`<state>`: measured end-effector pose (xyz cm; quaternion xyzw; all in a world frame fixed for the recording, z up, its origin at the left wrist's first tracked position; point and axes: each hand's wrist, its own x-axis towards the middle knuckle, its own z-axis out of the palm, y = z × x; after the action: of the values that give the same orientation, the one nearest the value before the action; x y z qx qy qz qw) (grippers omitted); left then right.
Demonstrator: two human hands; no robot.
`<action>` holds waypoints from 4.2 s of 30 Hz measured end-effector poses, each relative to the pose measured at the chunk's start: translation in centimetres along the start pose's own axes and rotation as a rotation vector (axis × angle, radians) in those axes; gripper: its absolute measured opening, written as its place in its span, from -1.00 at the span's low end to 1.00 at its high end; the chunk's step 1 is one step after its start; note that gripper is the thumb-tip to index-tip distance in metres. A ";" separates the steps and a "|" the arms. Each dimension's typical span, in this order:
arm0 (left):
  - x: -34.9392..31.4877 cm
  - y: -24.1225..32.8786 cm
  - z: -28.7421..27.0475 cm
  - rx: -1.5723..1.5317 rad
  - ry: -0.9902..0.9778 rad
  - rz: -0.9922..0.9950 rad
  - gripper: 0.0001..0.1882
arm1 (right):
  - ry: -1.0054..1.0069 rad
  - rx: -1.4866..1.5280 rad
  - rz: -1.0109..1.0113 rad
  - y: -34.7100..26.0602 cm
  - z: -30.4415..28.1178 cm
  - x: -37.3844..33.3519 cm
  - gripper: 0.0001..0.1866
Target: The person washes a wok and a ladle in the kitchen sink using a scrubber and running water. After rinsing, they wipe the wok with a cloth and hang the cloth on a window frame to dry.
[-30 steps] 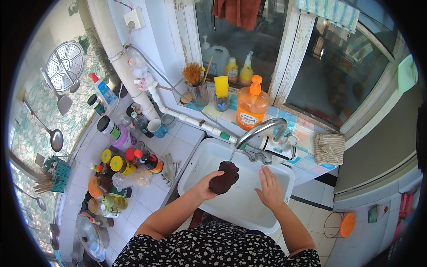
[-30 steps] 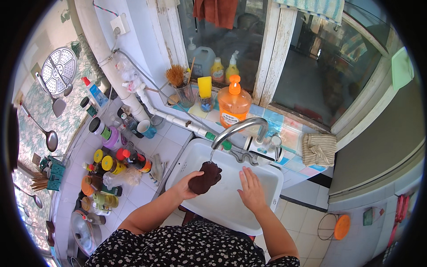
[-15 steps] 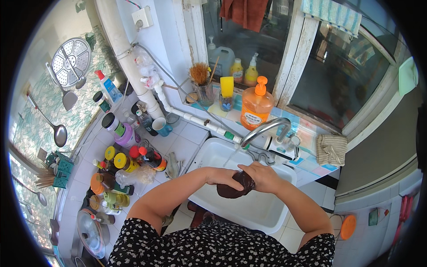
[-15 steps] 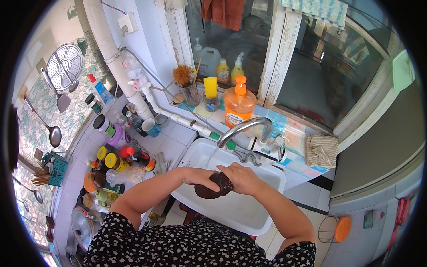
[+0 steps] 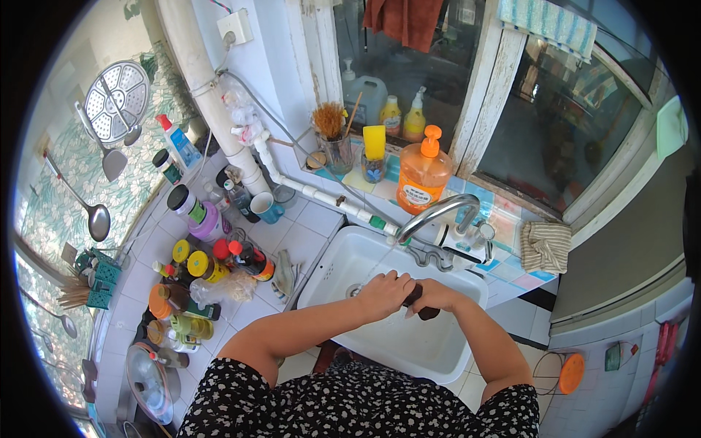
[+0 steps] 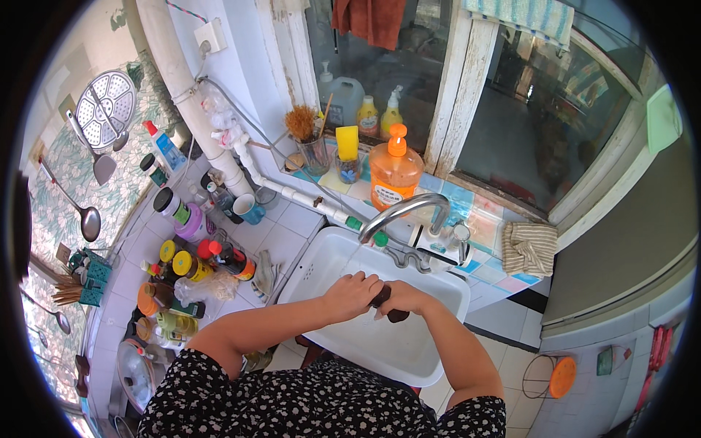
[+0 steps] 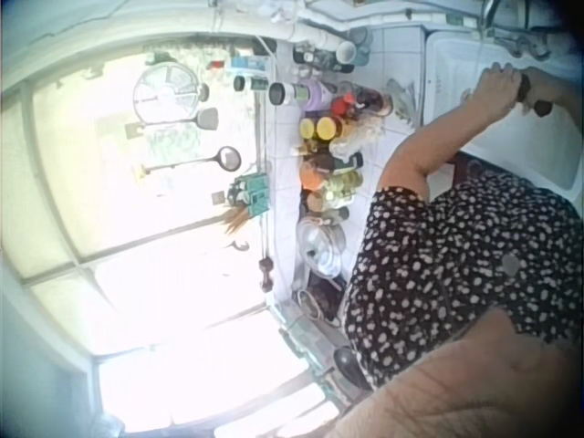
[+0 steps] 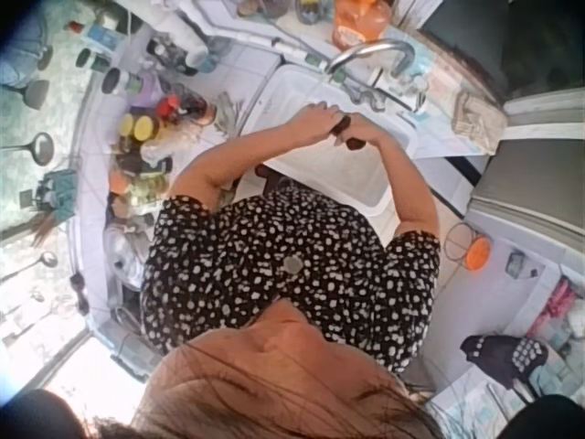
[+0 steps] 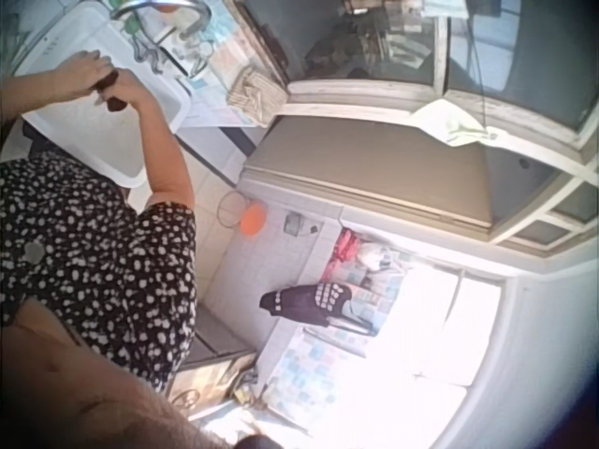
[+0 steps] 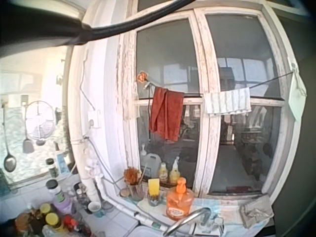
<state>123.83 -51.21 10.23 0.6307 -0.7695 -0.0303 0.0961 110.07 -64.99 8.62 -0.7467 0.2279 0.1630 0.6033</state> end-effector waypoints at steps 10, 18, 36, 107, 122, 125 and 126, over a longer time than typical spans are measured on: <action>0.6 -2.6 0.1 -1.511 -0.383 -0.720 -0.53 | 0.470 -0.377 -0.540 -1.3 1.4 -5.1 -0.02; 1.1 0.2 -2.8 -1.972 -0.660 -0.526 -0.64 | 1.001 -1.070 -1.076 0.2 2.4 -4.4 -0.42; 0.7 0.1 -4.1 -1.112 -0.603 -0.040 -0.49 | 0.667 -1.030 -0.401 -2.9 0.7 -7.4 -0.66; 0.1 1.9 -12.7 -0.675 -0.518 -0.235 -0.14 | 0.482 -1.020 -0.360 -10.1 0.4 -9.3 -0.67; 3.5 -0.9 -7.8 0.170 0.161 0.258 -0.58 | 0.542 0.513 -0.099 -6.1 3.4 -6.6 -0.65; 3.8 -0.9 -7.6 0.199 0.178 0.336 -0.65 | 0.436 0.705 -0.051 -4.3 3.2 -6.0 -0.68; 3.9 -0.9 -7.5 0.202 0.193 0.365 -0.67 | 0.395 0.750 -0.033 -3.7 3.2 -5.9 -0.69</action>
<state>125.38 -54.64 17.82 0.4875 -0.8572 0.1250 0.1096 107.15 -60.39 14.07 -0.4957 0.3708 -0.0873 0.7805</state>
